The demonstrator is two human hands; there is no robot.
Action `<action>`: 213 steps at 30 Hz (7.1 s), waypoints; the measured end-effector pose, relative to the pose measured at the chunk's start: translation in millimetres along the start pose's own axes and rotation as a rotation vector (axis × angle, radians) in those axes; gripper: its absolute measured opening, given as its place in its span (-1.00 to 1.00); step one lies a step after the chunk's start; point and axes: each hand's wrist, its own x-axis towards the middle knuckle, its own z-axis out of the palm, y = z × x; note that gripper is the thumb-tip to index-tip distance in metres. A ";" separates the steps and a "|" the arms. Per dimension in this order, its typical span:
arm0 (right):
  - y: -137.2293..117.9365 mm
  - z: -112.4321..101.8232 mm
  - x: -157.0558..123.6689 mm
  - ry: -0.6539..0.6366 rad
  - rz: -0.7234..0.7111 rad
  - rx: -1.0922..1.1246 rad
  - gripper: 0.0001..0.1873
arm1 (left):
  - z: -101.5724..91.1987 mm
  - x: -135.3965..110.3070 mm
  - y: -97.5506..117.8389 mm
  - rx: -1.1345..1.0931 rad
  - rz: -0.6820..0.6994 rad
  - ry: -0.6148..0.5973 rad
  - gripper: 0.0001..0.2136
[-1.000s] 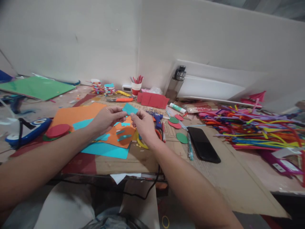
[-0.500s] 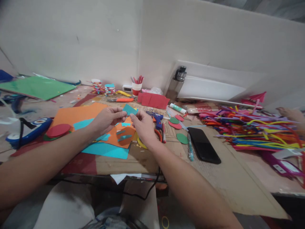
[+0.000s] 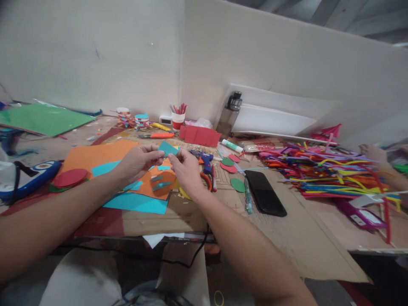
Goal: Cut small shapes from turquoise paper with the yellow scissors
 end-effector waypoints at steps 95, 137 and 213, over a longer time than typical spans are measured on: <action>-8.3 -8.2 5.2 -0.195 -0.070 -0.088 -0.76 | -6.1 6.8 -1.9 -0.134 -0.041 0.033 -0.80; -14.0 -40.1 -3.9 -0.241 -0.175 -0.403 -0.56 | -40.5 22.7 18.5 -0.224 -0.020 0.229 -0.88; -39.8 -29.8 -25.7 -0.491 0.186 -0.207 -0.71 | -25.3 15.0 21.7 -0.298 -0.085 0.171 -0.93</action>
